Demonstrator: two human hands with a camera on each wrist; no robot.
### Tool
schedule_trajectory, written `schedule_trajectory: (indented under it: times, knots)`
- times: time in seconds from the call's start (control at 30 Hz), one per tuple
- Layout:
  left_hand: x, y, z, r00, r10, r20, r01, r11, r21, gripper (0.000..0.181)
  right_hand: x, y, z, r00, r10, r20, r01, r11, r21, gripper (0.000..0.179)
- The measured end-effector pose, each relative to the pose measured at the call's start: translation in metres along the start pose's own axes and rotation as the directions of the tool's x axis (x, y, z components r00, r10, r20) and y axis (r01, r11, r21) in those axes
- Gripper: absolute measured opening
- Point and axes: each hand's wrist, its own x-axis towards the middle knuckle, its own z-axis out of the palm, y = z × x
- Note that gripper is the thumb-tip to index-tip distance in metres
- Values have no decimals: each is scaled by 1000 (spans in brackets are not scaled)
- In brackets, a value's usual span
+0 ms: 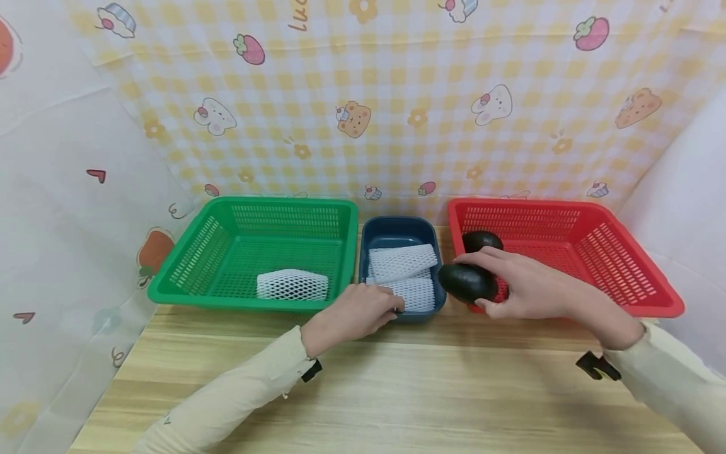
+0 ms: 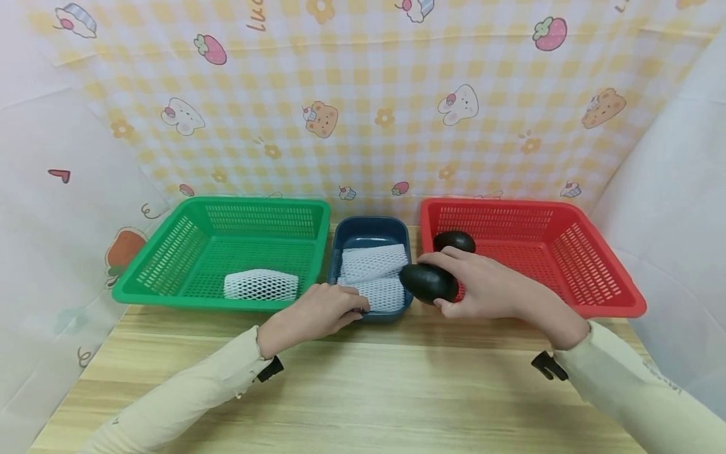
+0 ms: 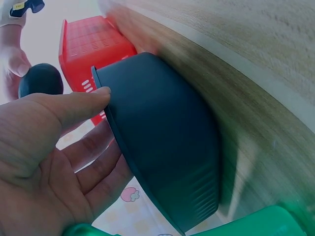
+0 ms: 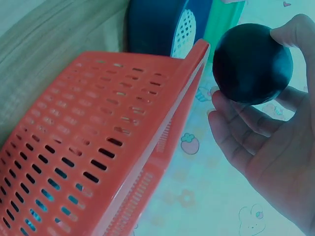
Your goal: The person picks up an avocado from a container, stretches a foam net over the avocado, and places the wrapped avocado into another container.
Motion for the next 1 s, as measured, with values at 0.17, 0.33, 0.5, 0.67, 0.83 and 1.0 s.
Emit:
schedule_trajectory:
  times: [0.17, 0.33, 0.5, 0.67, 0.83, 1.0]
  knots:
    - [0, 1, 1, 1000, 4, -4, -4, 1000, -5, 6, 2, -4, 3, 998, -64, -4, 64, 998, 28, 72]
    - [0, 1, 1, 1000, 11, -13, -11, 1000, -2, 4, 5, -12, 9, 994, -110, -3, 110, 993, 54, 70]
    - [0, 1, 0, 1000, 5, -14, -6, 1000, -7, 4, 5, -19, 15, 996, -89, 20, 87, 994, 72, 67]
    - [0, 0, 0, 1000, -1, -16, 1, 1000, -3, 4, 6, -24, 21, 996, -88, 33, 86, 994, 68, 67]
    - [0, 0, 0, 1000, -7, -10, 7, 1000, 4, 5, 8, -26, 28, 993, -104, 50, 101, 993, 65, 66]
    - [-1, 1, 0, 1000, -2, -19, 3, 1000, 16, 5, 9, -30, 34, 991, -116, 68, 111, 992, 64, 65]
